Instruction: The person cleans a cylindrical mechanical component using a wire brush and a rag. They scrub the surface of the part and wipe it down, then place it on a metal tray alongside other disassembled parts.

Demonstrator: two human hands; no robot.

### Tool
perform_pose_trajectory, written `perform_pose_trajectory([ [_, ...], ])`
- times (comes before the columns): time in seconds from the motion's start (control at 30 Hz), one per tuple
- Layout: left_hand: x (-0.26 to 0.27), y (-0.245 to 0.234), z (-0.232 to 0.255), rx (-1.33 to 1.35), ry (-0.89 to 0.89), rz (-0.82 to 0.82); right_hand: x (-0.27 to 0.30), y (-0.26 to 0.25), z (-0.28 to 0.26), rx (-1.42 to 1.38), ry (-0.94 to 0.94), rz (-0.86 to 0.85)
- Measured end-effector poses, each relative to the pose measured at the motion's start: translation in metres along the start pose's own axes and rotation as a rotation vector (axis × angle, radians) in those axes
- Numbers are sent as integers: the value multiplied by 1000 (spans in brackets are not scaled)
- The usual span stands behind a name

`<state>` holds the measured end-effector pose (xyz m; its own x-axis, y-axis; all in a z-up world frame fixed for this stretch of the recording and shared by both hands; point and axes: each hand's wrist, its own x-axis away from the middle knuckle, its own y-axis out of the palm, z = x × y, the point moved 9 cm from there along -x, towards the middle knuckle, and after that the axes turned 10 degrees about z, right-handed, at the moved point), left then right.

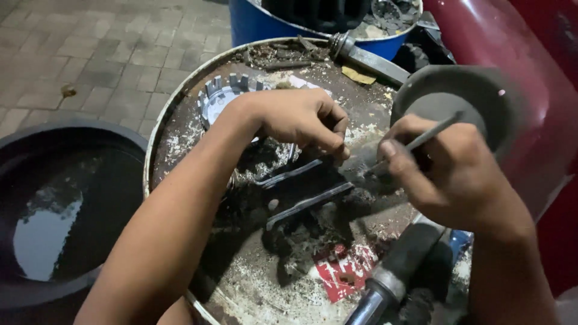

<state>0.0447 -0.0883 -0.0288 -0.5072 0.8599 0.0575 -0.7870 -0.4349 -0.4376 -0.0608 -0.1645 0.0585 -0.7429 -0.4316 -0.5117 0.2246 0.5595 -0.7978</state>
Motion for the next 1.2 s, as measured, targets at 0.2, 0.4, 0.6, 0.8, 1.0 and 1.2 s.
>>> perform_pose_trajectory([
  [0.2,-6,-3,0,-118,154,30,-4,32,-63,-276,-262,-55],
  [0.4,4,-1,7,-92,14,113,24,10,32,-46,91,41],
  [0.6,-4,0,-2,-34,30,129,1,23,-58,-222,-99,46],
  [0.8,-9,5,-9,25,97,39,31,21,37,-191,107,-1],
  [1.0,-6,4,-6,-35,79,66,85,91,247,-382,441,-1107],
  [1.2,-8,7,-2,68,144,-9,4,23,-21,-237,103,-2],
])
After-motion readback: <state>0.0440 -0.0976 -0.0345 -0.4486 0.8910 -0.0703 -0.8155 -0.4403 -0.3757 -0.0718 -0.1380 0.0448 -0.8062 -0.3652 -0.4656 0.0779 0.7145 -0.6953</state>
